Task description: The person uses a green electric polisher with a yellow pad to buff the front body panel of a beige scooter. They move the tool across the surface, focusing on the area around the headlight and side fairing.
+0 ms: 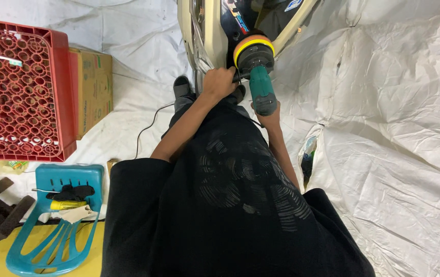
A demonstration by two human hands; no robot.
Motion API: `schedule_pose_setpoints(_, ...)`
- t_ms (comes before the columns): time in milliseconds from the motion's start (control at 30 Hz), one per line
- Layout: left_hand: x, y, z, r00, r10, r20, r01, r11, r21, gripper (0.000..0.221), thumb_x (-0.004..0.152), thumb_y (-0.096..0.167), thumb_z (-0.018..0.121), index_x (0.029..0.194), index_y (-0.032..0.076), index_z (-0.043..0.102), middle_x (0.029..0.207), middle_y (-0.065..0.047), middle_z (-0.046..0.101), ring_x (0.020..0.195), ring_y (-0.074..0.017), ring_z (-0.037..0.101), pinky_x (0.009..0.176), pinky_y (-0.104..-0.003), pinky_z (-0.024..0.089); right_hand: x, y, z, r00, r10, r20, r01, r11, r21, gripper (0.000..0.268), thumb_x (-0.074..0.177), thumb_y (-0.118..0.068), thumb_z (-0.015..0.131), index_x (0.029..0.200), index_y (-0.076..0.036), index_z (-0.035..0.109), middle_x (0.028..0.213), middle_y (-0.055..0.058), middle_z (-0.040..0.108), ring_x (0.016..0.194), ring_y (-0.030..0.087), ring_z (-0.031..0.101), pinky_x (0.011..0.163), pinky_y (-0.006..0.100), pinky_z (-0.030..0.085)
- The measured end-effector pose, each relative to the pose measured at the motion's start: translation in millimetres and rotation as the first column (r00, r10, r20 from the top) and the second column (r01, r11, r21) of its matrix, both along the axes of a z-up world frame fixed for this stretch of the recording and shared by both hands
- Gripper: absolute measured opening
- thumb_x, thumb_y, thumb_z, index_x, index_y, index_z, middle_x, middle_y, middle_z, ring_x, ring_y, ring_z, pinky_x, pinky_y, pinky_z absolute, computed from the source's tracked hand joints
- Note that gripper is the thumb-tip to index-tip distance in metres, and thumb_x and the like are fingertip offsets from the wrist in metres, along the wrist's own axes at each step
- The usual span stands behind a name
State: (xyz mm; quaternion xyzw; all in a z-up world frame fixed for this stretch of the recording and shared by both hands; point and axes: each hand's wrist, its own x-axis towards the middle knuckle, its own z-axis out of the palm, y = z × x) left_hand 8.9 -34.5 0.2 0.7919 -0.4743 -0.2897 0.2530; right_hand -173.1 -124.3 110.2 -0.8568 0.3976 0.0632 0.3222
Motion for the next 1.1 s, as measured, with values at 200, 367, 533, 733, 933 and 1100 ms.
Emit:
schedule_pose_setpoints(200, 1.8, 7.8, 9.4, 0.997, 0.076, 0.005, -0.076, 0.997, 0.009, 0.025, 0.083, 0.027, 0.073, 0.096, 0.007, 0.066, 0.07, -0.017, 0.068, 0.074, -0.045, 0.074, 0.066, -0.054, 0.06, 4.0, 0.6, -0.3, 1.0, -0.006, 0.01, 0.006, 1.0, -0.004, 0.047, 0.082, -0.036, 0.07, 0.112, 0.0, 0.065, 0.084, 0.026, 0.072, 0.091, 0.054, 0.068, 0.076, 0.062, 0.054)
schedule_pose_setpoints(367, 7.4, 14.1, 39.7, 0.994, 0.103, 0.043, -0.102, 0.994, -0.039, 0.012, 0.084, 0.018, 0.069, 0.09, 0.008, 0.066, 0.066, -0.016, 0.067, 0.069, -0.0412, 0.074, 0.063, -0.049, 0.061, 4.7, 1.1, 3.2, 1.0, -0.017, 0.022, 0.017, 1.0, -0.012, 0.047, 0.082, -0.035, 0.07, 0.112, 0.001, 0.065, 0.083, 0.026, 0.071, 0.091, 0.054, 0.068, 0.075, 0.062, 0.053)
schedule_pose_setpoints(533, 9.7, 12.9, 37.8, 0.994, 0.109, 0.02, -0.109, 0.994, -0.033, 0.014, 0.084, 0.019, 0.067, 0.089, 0.007, 0.067, 0.066, -0.016, 0.067, 0.067, -0.0417, 0.073, 0.062, -0.052, 0.061, 7.0, -0.2, 5.6, 0.999, -0.026, 0.036, 0.027, 0.999, -0.025, 0.047, 0.081, -0.035, 0.07, 0.111, 0.001, 0.065, 0.083, 0.026, 0.071, 0.091, 0.054, 0.068, 0.075, 0.062, 0.053)
schedule_pose_setpoints(733, 9.0, 13.9, 31.3, 0.992, 0.122, 0.026, -0.12, 0.99, -0.08, 0.013, 0.084, 0.02, 0.068, 0.085, 0.007, 0.065, 0.065, -0.016, 0.066, 0.065, -0.0405, 0.072, 0.059, -0.05, 0.06, 9.5, 1.5, 8.6, 0.999, -0.031, 0.043, 0.033, 0.999, -0.033, 0.046, 0.081, -0.035, 0.071, 0.11, 0.001, 0.065, 0.083, 0.026, 0.071, 0.09, 0.054, 0.068, 0.074, 0.062, 0.053)
schedule_pose_setpoints(933, 8.9, 12.4, 23.6, 0.995, 0.098, -0.003, -0.098, 0.995, 0.002, 0.018, 0.086, 0.024, 0.063, 0.093, 0.008, 0.067, 0.072, -0.018, 0.07, 0.072, -0.0439, 0.074, 0.066, -0.054, 0.06, 11.5, 1.9, 9.0, 0.998, -0.041, 0.047, 0.043, 0.998, -0.039, 0.046, 0.08, -0.034, 0.071, 0.109, 0.001, 0.065, 0.083, 0.026, 0.071, 0.09, 0.054, 0.068, 0.074, 0.062, 0.053)
schedule_pose_setpoints(1100, 10.2, 11.1, 19.2, 0.995, 0.098, -0.011, -0.098, 0.995, 0.02, 0.022, 0.086, 0.031, 0.063, 0.095, 0.01, 0.066, 0.075, -0.019, 0.072, 0.076, -0.0451, 0.074, 0.07, -0.055, 0.06, 15.7, 1.2, 11.3, 0.998, -0.043, 0.053, 0.045, 0.998, -0.049, 0.046, 0.08, -0.034, 0.071, 0.109, 0.001, 0.065, 0.082, 0.026, 0.071, 0.09, 0.054, 0.068, 0.074, 0.062, 0.053)
